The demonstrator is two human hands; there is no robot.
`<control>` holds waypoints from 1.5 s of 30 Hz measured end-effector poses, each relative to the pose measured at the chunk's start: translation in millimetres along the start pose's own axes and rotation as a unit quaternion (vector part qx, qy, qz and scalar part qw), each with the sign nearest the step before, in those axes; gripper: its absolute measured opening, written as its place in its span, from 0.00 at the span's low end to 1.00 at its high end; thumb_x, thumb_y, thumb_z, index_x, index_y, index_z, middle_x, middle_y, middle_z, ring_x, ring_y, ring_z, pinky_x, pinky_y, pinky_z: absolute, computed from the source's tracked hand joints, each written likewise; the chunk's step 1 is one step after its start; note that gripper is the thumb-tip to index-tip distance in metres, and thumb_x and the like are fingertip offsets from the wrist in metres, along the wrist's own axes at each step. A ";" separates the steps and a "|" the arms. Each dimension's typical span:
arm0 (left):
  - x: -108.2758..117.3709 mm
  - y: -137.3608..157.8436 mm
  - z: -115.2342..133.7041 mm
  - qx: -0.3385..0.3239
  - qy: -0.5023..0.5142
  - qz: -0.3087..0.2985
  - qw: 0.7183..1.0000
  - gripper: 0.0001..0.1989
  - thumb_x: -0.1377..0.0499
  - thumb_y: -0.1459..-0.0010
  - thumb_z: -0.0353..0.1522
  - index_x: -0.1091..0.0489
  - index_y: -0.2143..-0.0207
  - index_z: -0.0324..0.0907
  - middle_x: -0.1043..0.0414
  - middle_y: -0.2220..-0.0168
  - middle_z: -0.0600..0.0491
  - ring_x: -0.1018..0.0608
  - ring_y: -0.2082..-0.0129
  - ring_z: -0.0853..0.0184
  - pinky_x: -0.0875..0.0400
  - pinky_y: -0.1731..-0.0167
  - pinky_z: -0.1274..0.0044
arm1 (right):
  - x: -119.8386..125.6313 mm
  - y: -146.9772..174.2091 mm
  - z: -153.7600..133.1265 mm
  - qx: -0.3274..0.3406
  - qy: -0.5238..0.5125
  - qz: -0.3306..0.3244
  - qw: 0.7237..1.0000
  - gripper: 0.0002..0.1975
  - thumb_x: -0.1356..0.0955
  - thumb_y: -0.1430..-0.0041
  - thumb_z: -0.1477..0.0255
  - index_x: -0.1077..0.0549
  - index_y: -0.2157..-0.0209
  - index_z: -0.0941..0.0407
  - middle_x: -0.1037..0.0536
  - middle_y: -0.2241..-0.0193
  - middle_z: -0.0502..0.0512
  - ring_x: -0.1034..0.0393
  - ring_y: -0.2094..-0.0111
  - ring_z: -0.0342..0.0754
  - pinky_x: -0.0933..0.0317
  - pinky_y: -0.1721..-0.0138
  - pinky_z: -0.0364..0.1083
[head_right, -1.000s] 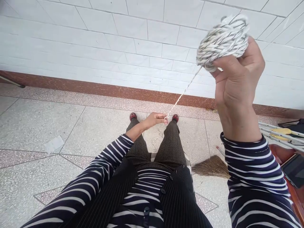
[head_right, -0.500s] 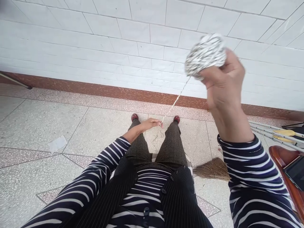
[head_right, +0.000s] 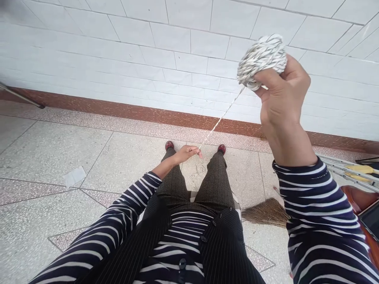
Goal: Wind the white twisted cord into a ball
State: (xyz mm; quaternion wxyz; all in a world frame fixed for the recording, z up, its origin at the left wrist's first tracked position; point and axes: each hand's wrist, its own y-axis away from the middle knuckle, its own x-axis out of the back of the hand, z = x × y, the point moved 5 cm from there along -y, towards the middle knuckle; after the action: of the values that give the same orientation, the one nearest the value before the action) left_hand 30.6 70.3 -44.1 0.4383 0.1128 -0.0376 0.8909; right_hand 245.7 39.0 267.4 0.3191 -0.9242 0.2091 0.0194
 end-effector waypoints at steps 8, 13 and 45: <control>25.4 -10.8 -50.2 0.130 -0.168 0.073 0.974 0.11 0.41 0.42 0.36 0.23 0.62 0.40 0.22 0.62 0.47 0.24 0.57 0.59 0.33 0.53 0.72 | -15.4 29.9 13.7 -0.049 0.031 -0.070 0.996 0.20 0.23 0.65 0.78 0.20 0.64 0.55 0.20 0.64 0.53 0.25 0.61 0.52 0.29 0.53 0.60; 20.0 -43.3 32.2 -0.041 0.056 0.088 0.994 0.29 0.37 0.41 0.39 0.35 0.39 0.41 0.29 0.43 0.43 0.26 0.46 0.58 0.35 0.46 0.68 | -34.4 72.6 59.4 -0.194 0.071 -0.140 0.968 0.25 0.23 0.67 0.77 0.21 0.60 0.52 0.20 0.62 0.50 0.25 0.59 0.53 0.29 0.53 0.59; 22.8 -7.2 68.3 -0.056 -0.275 0.057 0.958 0.11 0.45 0.37 0.33 0.25 0.69 0.43 0.27 0.73 0.51 0.26 0.66 0.62 0.39 0.60 0.74 | -9.7 236.9 160.0 -0.518 -0.074 -0.133 0.842 0.24 0.23 0.63 0.73 0.23 0.59 0.51 0.19 0.60 0.51 0.25 0.55 0.55 0.31 0.48 0.57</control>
State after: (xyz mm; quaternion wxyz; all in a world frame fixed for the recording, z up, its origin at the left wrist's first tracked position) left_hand 34.4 81.0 27.4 0.3651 0.3269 -0.2129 0.8453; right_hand 157.9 -29.7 4.0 -0.1921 -0.9696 0.0195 0.1504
